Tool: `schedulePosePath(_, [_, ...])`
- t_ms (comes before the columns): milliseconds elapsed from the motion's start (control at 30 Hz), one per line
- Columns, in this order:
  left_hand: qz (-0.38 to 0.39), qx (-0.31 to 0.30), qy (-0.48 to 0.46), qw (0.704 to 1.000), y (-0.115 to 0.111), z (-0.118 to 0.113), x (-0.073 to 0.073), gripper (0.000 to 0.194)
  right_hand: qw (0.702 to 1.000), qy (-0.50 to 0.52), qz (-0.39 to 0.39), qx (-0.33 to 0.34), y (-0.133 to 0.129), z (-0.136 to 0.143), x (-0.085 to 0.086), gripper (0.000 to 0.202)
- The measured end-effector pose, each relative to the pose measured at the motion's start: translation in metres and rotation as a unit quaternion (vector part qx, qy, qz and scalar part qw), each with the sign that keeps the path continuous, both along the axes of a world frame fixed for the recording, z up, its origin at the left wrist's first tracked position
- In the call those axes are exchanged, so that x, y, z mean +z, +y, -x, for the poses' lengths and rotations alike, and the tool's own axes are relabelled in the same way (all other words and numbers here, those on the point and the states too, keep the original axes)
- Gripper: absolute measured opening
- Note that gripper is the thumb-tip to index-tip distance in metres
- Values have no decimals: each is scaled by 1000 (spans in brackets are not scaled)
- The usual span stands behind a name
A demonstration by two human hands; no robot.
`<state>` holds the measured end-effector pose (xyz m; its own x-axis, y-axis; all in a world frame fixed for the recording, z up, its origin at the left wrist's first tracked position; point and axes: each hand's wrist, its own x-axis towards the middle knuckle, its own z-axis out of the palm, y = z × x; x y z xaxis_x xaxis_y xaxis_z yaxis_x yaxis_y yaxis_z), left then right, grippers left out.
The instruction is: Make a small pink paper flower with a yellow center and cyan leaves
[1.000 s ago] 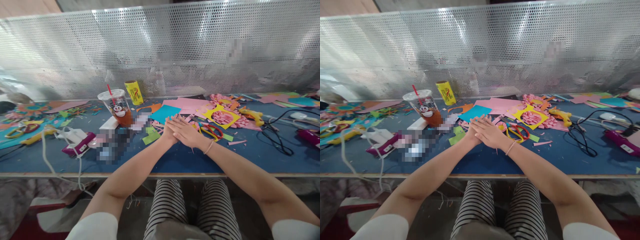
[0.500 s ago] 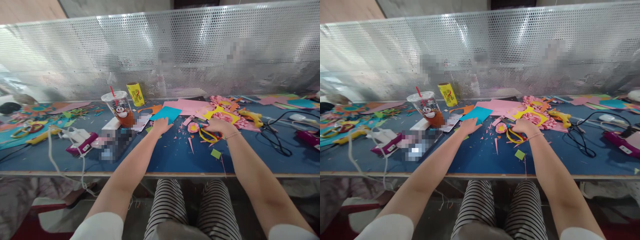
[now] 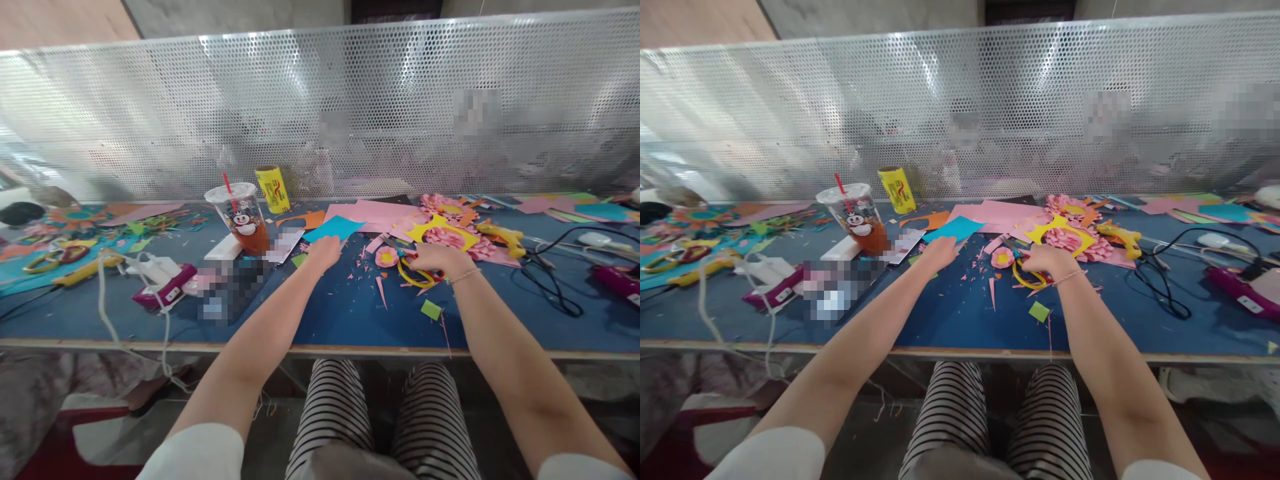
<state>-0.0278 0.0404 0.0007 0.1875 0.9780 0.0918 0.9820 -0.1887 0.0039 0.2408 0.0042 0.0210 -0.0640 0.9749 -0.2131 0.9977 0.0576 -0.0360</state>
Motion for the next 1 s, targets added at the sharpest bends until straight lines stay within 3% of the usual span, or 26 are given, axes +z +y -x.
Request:
schedulePosePath(233, [-22, 15, -3, 1000, 2, 4, 0, 33, 999, -39, 19, 3, -4, 8, -1, 45])
schedulePosePath(400, [-109, 31, -90, 989, -5, 3, 20, 37, 997, -5, -75, -25, -8, 5, 1, 61])
schedulePosePath(467, [-177, 11, -192, 965, -8, 2, 28, 36, 991, 5, -127, -49, -9, 4, 5, 66])
schedulePosePath(533, [-210, -14, -318, 924, -9, 1, 33, 36, 984, 4, -159, -83, -10, 3, 9, 56])
schedulePosePath(667, [-159, -37, -549, 819, -3, 0, 29, 38, 963, 57, -226, -134, -10, 3, 19, 42])
schedulePosePath(767, [-112, -39, -654, 747, 5, -1, 22, 33, 937, 150, -284, -139, -6, 1, 23, 43])
schedulePosePath(867, [-79, -11, -711, 698, 9, -2, 18, 27, 893, 305, -306, -126, 3, 1, 21, 44])
schedulePosePath(1000, [15, -44, -728, 684, 8, -1, 16, 29, 765, 554, -312, -100, 16, 5, 13, 52])
